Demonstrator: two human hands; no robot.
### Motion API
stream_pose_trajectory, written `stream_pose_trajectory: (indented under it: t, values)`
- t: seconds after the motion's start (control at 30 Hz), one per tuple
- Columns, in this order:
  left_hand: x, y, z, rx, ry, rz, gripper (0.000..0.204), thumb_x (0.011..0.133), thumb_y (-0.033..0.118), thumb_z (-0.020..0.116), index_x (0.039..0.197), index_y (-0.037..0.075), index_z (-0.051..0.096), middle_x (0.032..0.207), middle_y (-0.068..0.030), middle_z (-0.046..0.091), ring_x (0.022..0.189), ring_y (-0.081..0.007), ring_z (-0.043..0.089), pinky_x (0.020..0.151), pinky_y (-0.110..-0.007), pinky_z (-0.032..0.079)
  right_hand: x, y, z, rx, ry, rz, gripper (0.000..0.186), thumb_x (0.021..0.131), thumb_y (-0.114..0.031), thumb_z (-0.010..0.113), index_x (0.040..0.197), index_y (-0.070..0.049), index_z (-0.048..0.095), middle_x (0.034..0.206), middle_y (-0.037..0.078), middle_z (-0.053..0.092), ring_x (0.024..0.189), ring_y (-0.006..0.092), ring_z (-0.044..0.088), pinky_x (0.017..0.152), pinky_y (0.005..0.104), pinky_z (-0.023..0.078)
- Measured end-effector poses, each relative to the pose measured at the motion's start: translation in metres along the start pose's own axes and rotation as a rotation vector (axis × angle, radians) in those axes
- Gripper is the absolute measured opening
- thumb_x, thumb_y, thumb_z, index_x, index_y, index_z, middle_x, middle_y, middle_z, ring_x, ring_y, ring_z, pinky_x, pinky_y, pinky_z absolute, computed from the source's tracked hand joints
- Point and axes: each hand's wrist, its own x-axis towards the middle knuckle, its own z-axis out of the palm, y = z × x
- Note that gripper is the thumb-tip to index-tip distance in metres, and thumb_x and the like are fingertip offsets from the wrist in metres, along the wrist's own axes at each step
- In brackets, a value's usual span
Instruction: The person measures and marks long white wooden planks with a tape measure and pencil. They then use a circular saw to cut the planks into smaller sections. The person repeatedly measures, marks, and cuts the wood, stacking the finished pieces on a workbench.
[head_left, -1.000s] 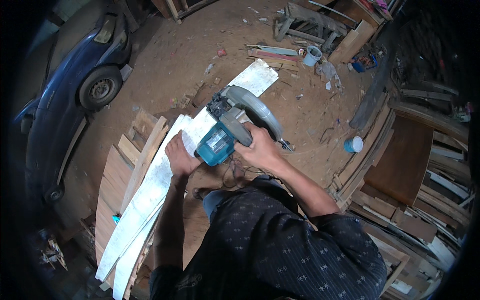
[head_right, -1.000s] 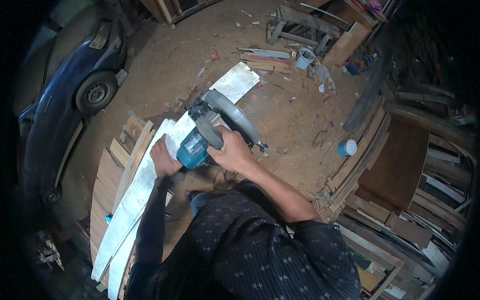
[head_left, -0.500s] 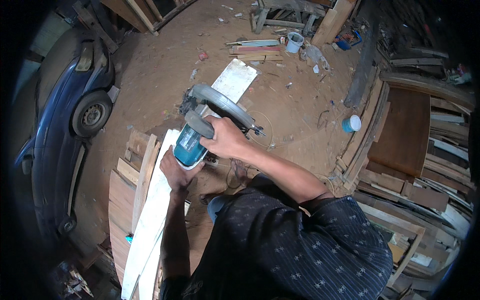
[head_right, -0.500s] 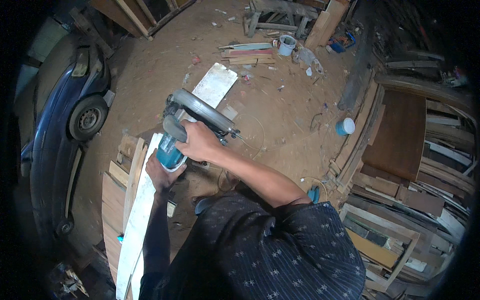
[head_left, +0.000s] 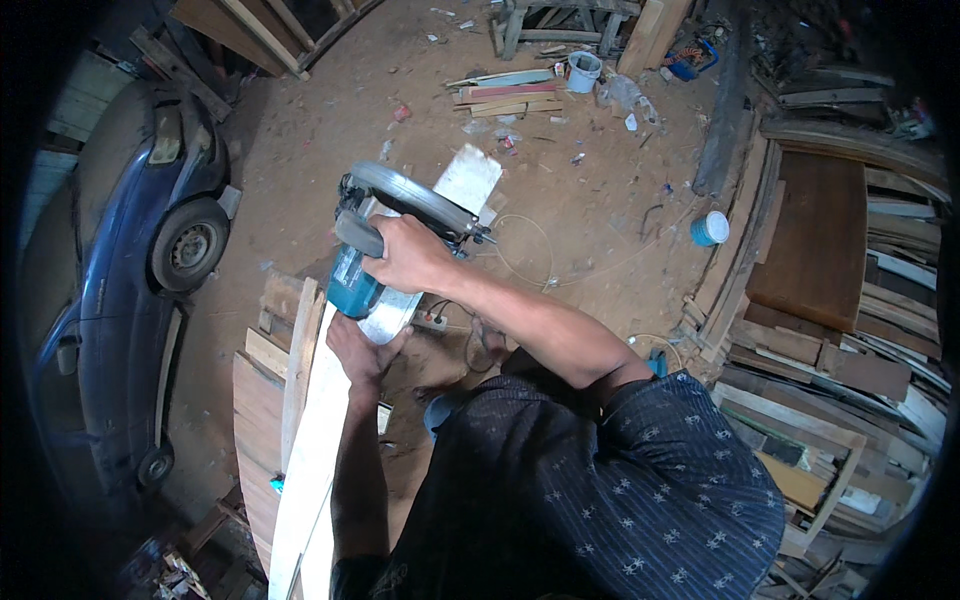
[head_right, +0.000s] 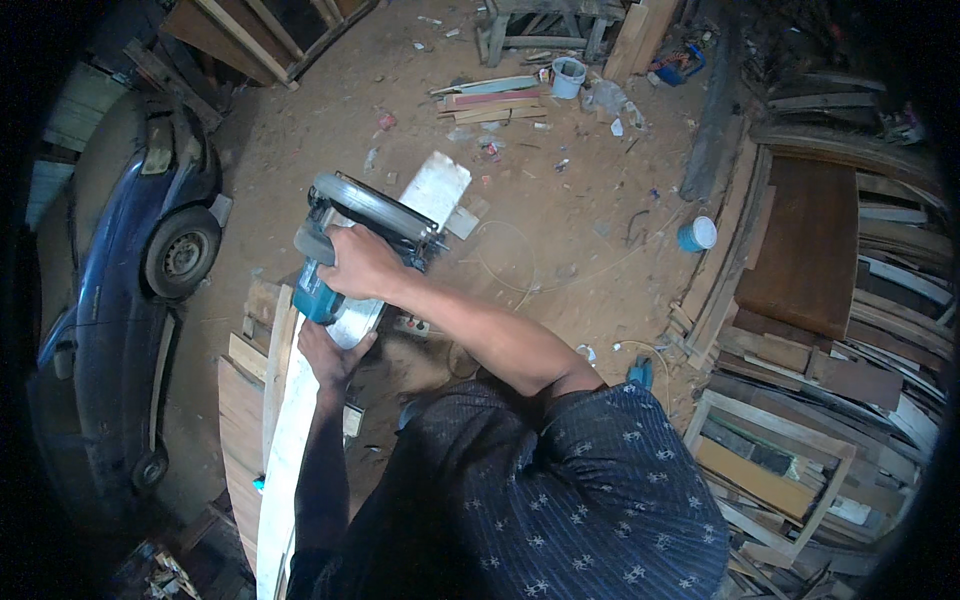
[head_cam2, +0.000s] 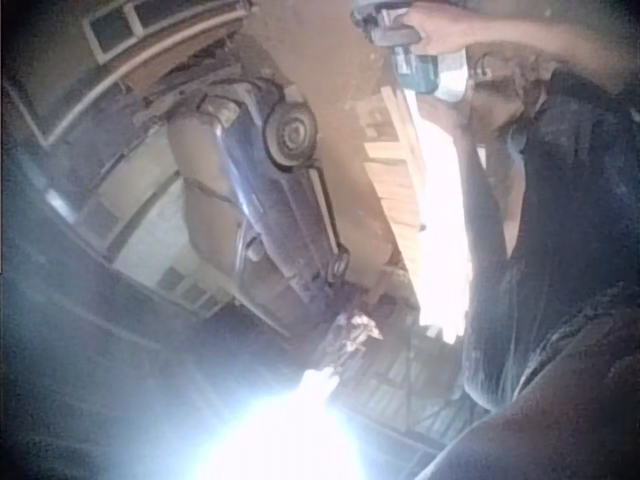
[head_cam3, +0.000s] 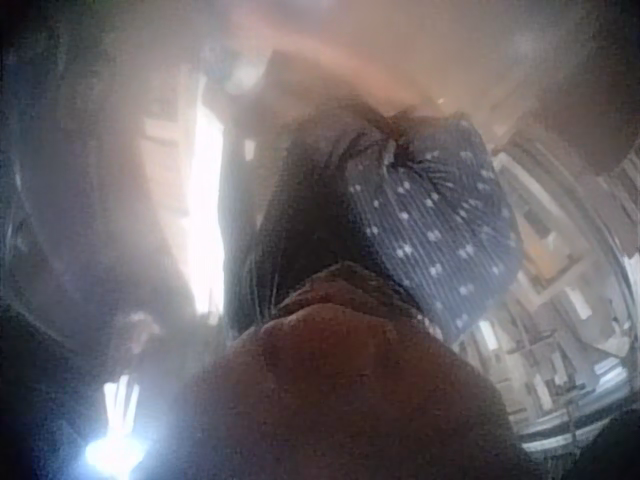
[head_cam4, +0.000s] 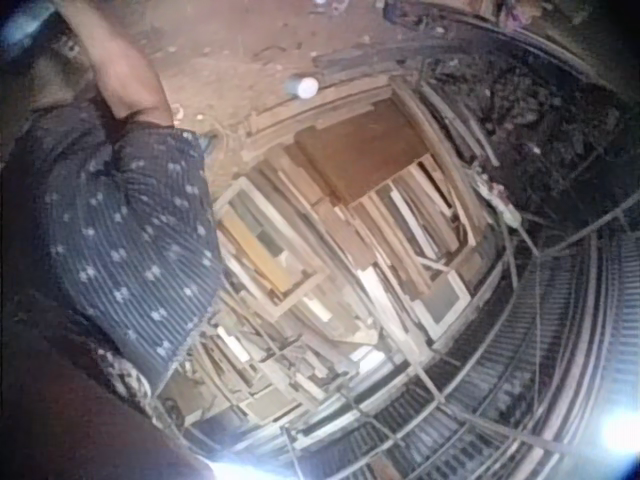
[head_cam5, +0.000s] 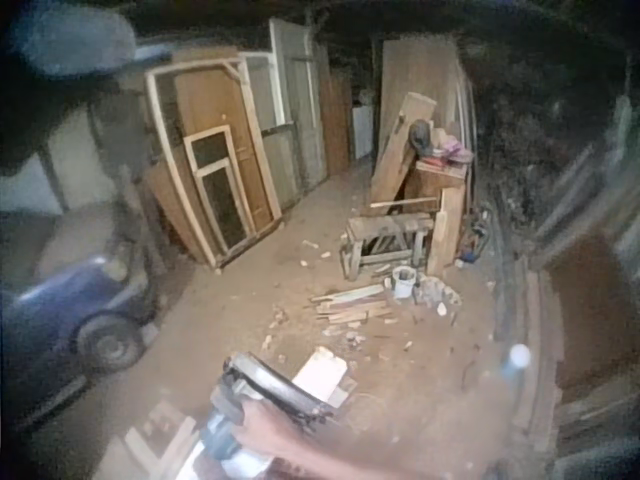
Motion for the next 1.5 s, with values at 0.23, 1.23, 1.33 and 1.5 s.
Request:
stream_pose_trajectory:
  t: [0.23, 1.23, 1.33, 1.5]
  values:
    - [-0.004, -0.004, -0.017, -0.074, -0.043, 0.051, 0.124, 0.053, 0.055, 0.094, 0.146, -0.005, 0.039, 0.130, -0.0273, 0.053, 0.119, -0.0461, 0.051, 0.100, -0.056, 0.041, -0.052, 0.016, -0.042, 0.128, 0.128, -0.030, 0.050, 0.081, -0.020, 0.074, 0.123, 0.007, 0.065, 0.108, 0.027, 0.073, 0.099, 0.0284, 0.073, 0.091, 0.0393, 0.055]
    - [-0.098, 0.000, -0.193, -0.129, -0.064, -0.015, 0.131, 0.056, 0.073, 0.086, 0.151, -0.005, 0.039, 0.143, -0.0254, 0.045, 0.134, -0.0416, 0.046, 0.110, -0.055, 0.038, -0.295, 0.192, -0.127, 0.143, 0.682, 0.674, 0.034, 0.087, -0.009, 0.070, 0.116, 0.008, 0.066, 0.097, 0.012, 0.072, 0.087, 0.0182, 0.066, 0.084, 0.0324, 0.051]
    - [-0.094, 0.005, -0.203, -0.177, -0.075, -0.043, 0.129, 0.057, 0.073, 0.085, 0.149, -0.006, 0.041, 0.142, -0.0246, 0.047, 0.134, -0.0403, 0.047, 0.110, -0.055, 0.038, -0.294, 0.187, -0.125, 0.162, 0.670, 0.626, 0.035, 0.086, -0.009, 0.070, 0.116, 0.008, 0.066, 0.097, 0.013, 0.072, 0.088, 0.0190, 0.066, 0.084, 0.0335, 0.051]
    - [-0.087, 0.001, -0.210, -0.172, -0.058, -0.052, 0.128, 0.056, 0.072, 0.085, 0.148, -0.007, 0.044, 0.140, -0.0239, 0.050, 0.133, -0.0383, 0.048, 0.111, -0.053, 0.038, -0.297, 0.187, -0.126, 0.095, 0.609, 0.631, 0.037, 0.085, -0.012, 0.069, 0.117, 0.007, 0.066, 0.097, 0.014, 0.073, 0.088, 0.0196, 0.067, 0.084, 0.0339, 0.052]
